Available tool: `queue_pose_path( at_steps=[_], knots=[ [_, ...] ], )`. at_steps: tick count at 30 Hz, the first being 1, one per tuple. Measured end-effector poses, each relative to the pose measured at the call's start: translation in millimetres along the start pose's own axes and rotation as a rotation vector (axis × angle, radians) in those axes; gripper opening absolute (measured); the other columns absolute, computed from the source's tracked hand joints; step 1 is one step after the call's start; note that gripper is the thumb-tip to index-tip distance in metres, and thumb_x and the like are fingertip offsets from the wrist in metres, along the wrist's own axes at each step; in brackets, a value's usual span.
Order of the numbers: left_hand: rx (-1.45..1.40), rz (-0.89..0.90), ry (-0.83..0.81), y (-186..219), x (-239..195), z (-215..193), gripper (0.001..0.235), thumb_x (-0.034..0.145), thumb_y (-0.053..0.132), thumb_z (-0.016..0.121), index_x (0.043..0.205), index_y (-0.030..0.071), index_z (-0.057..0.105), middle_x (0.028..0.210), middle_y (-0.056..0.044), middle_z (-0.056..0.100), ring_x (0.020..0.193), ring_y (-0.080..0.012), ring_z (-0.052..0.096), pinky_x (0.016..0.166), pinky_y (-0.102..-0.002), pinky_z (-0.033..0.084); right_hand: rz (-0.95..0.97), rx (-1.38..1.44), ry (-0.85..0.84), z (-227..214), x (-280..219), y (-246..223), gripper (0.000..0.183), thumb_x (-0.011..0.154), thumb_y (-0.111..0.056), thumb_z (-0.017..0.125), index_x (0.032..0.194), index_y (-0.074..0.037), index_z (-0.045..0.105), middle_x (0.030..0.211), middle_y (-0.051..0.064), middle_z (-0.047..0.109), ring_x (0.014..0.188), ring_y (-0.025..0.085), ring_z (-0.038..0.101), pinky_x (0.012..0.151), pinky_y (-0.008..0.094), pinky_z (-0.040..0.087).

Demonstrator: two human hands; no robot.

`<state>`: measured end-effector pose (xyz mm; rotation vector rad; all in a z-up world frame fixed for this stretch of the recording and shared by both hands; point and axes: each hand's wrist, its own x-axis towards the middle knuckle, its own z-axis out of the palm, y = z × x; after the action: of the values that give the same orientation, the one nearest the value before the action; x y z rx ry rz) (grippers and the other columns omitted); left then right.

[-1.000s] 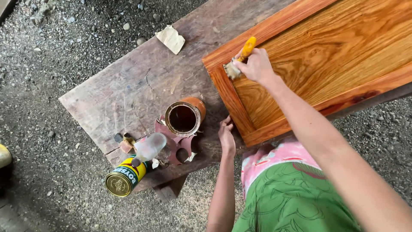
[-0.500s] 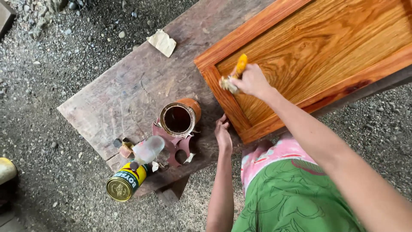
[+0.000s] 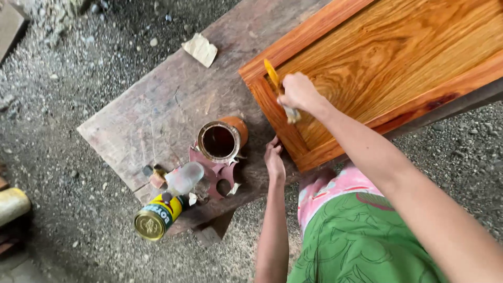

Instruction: The person applies a dark wood stain to a wooden panel using a brush, working from a can placed on a workbench. After finishing the first panel, the person moves it aside and positions a second wooden panel on the bench to begin staining it.

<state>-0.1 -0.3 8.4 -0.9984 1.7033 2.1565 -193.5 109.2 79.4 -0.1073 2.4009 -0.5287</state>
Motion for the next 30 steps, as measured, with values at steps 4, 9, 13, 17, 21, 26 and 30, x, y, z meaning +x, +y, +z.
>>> queue_pose_path(
  at_steps=[4, 9, 13, 17, 21, 26, 30],
  knots=[
    [-0.043, -0.001, 0.013, 4.2, -1.4, 2.2, 0.04, 0.076, 0.005, 0.041, 0.115, 0.002, 0.051, 0.104, -0.006, 0.042, 0.1, -0.0153, 0.038, 0.088, -0.029, 0.03, -0.067, 0.085, 0.235, -3.8, 13.3, -10.4, 0.028, 0.062, -0.03, 0.064, 0.075, -0.005, 0.064, 0.07, 0.02, 0.058, 0.072, 0.038, 0.06, 0.062, 0.045, 0.05],
    [-0.049, -0.009, 0.042, 6.7, -2.9, 6.3, 0.042, 0.073, 0.007, 0.043, 0.114, 0.004, 0.052, 0.103, -0.003, 0.042, 0.103, -0.0117, 0.037, 0.088, -0.028, 0.03, -0.166, 0.209, 0.522, -15.5, 8.1, -19.4, 0.028, 0.075, -0.029, 0.058, 0.066, -0.003, 0.059, 0.062, 0.018, 0.058, 0.064, 0.037, 0.059, 0.057, 0.048, 0.047],
    [-0.15, -0.039, 0.131, 3.9, -2.8, 5.1, 0.038, 0.065, 0.005, 0.042, 0.101, 0.001, 0.054, 0.11, -0.009, 0.054, 0.107, -0.0165, 0.047, 0.092, -0.029, 0.032, -0.347, 0.263, 0.684, -20.3, -0.3, -26.6, 0.013, 0.083, -0.009, 0.058, 0.074, -0.001, 0.052, 0.067, 0.009, 0.056, 0.053, 0.019, 0.052, 0.051, 0.032, 0.046],
    [-0.09, -0.028, 0.028, -9.6, 5.0, 0.0, 0.038, 0.077, 0.005, 0.039, 0.113, 0.002, 0.051, 0.105, -0.007, 0.043, 0.101, -0.0158, 0.04, 0.087, -0.029, 0.03, -0.364, 0.15, 0.801, 2.8, 1.5, -3.7, 0.014, 0.081, -0.015, 0.054, 0.074, -0.003, 0.053, 0.066, 0.015, 0.056, 0.066, 0.032, 0.058, 0.061, 0.04, 0.046],
    [-0.04, -0.014, -0.015, -4.4, 5.5, 0.9, 0.04, 0.077, 0.006, 0.04, 0.115, 0.003, 0.051, 0.107, -0.007, 0.043, 0.101, -0.0132, 0.04, 0.087, -0.027, 0.031, -0.363, 0.259, 0.73, 17.9, -49.8, 1.5, 0.017, 0.081, -0.02, 0.054, 0.073, -0.006, 0.05, 0.064, 0.016, 0.055, 0.067, 0.032, 0.057, 0.058, 0.042, 0.046],
    [-0.061, -0.02, -0.03, 0.5, 2.1, -1.0, 0.04, 0.078, 0.007, 0.038, 0.116, 0.001, 0.049, 0.107, -0.008, 0.044, 0.097, -0.0148, 0.042, 0.083, -0.025, 0.033, -0.279, 0.361, 0.335, 23.1, -126.1, 29.6, 0.024, 0.079, -0.029, 0.05, 0.073, -0.007, 0.044, 0.068, 0.017, 0.056, 0.072, 0.034, 0.057, 0.061, 0.044, 0.046],
    [-0.081, -0.041, -0.012, -1.1, 3.9, -2.7, 0.04, 0.078, 0.003, 0.037, 0.116, -0.002, 0.047, 0.106, -0.011, 0.043, 0.097, -0.0194, 0.041, 0.084, -0.03, 0.032, -0.333, 0.407, 0.478, 19.3, -112.1, 52.2, 0.017, 0.071, -0.022, 0.061, 0.064, -0.006, 0.059, 0.063, 0.012, 0.061, 0.066, 0.031, 0.06, 0.059, 0.037, 0.048]
  ],
)
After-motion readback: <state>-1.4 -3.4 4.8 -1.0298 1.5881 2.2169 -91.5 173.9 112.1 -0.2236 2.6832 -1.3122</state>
